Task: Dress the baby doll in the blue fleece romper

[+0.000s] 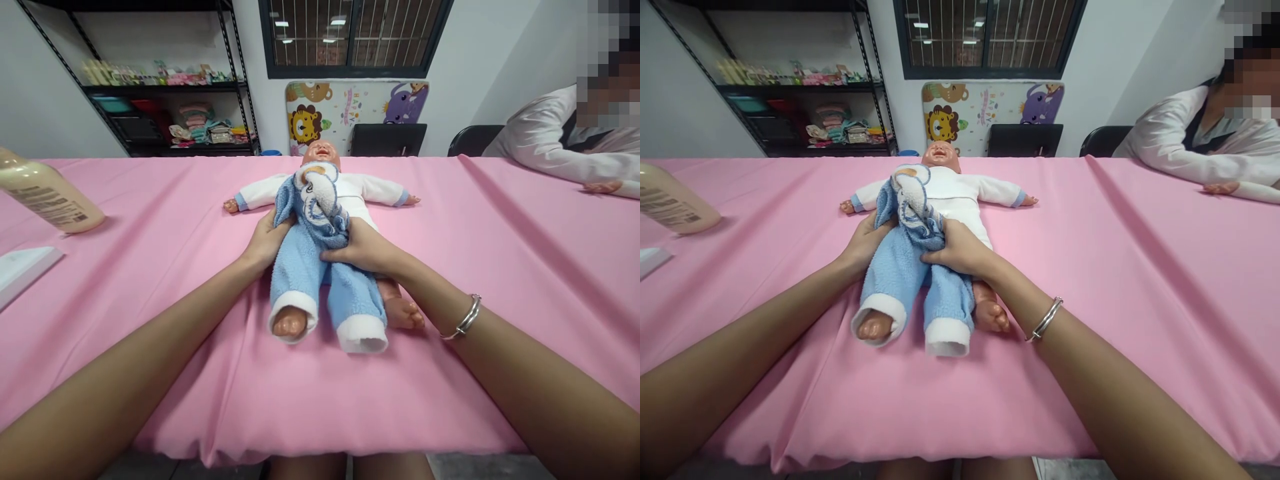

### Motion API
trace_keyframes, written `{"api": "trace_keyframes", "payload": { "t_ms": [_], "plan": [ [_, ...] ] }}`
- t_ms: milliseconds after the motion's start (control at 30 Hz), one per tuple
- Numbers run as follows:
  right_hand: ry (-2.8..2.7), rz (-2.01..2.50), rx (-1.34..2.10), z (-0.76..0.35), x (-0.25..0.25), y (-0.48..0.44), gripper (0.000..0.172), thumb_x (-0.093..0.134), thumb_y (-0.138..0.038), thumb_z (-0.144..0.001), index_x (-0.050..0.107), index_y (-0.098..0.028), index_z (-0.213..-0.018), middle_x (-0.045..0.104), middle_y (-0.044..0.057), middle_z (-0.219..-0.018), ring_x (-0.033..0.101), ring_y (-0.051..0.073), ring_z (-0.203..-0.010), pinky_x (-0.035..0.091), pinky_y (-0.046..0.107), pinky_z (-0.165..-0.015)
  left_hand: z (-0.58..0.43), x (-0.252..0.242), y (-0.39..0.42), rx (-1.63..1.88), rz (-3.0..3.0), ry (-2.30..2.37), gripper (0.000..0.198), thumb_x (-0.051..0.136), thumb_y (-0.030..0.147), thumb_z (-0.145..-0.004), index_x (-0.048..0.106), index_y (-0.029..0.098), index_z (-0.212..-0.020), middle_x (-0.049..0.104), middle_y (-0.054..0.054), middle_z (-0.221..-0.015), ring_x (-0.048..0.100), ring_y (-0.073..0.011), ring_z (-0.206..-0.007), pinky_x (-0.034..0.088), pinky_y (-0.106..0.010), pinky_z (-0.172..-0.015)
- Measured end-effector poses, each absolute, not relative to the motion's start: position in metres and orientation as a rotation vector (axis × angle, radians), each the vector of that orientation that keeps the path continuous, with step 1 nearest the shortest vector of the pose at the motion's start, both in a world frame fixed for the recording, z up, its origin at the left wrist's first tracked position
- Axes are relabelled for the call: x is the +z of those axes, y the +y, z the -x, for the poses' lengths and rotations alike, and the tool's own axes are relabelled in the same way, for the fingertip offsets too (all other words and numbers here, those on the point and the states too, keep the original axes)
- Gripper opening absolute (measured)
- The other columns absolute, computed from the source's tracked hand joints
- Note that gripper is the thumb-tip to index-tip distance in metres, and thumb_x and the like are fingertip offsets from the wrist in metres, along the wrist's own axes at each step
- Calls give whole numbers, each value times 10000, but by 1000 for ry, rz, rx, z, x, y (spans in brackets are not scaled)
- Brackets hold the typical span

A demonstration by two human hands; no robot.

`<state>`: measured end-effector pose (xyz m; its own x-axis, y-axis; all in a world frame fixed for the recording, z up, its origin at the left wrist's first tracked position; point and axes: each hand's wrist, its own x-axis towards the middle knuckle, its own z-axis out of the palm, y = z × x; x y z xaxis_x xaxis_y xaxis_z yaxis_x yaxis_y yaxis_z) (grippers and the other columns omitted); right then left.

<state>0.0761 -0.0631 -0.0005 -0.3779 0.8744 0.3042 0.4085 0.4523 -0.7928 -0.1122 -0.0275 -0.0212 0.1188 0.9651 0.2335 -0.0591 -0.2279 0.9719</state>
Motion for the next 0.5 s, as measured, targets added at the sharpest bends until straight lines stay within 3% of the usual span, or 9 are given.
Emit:
{"api": "trace_keyframes", "payload": {
  "t_ms": [233, 400, 500],
  "plan": [
    [-1801, 1243, 305, -74, -6, -56, 225, 570, -97, -650, 656, -127, -856, 687, 91, -907, 611, 272, -861, 491, 365, -803, 110, -27, -24, 1306, -1414, 946, 245, 652, 362, -806, 645, 181, -972, 690, -25, -933, 625, -198, -875, 503, -317, -853],
    [-1815, 1187, 277, -77, -9, -55, 214, 600, -208, -708, 659, -146, -904, 687, 81, -942, 607, 264, -861, 483, 362, -812, 117, -24, -20, 1319, -1532, 971, 337, 693, 408, -768, 659, 169, -1003, 703, -41, -988, 631, -223, -950, 504, -313, -871],
    [-1774, 1247, 273, -82, -5, -57, 185, 613, -293, -739, 650, -138, -834, 671, 76, -838, 587, 240, -770, 466, 350, -747, 135, -25, -9, 1378, -1583, 1060, 340, 726, 389, -725, 660, 168, -974, 699, -54, -1004, 620, -236, -986, 490, -323, -914]
  ]
}}
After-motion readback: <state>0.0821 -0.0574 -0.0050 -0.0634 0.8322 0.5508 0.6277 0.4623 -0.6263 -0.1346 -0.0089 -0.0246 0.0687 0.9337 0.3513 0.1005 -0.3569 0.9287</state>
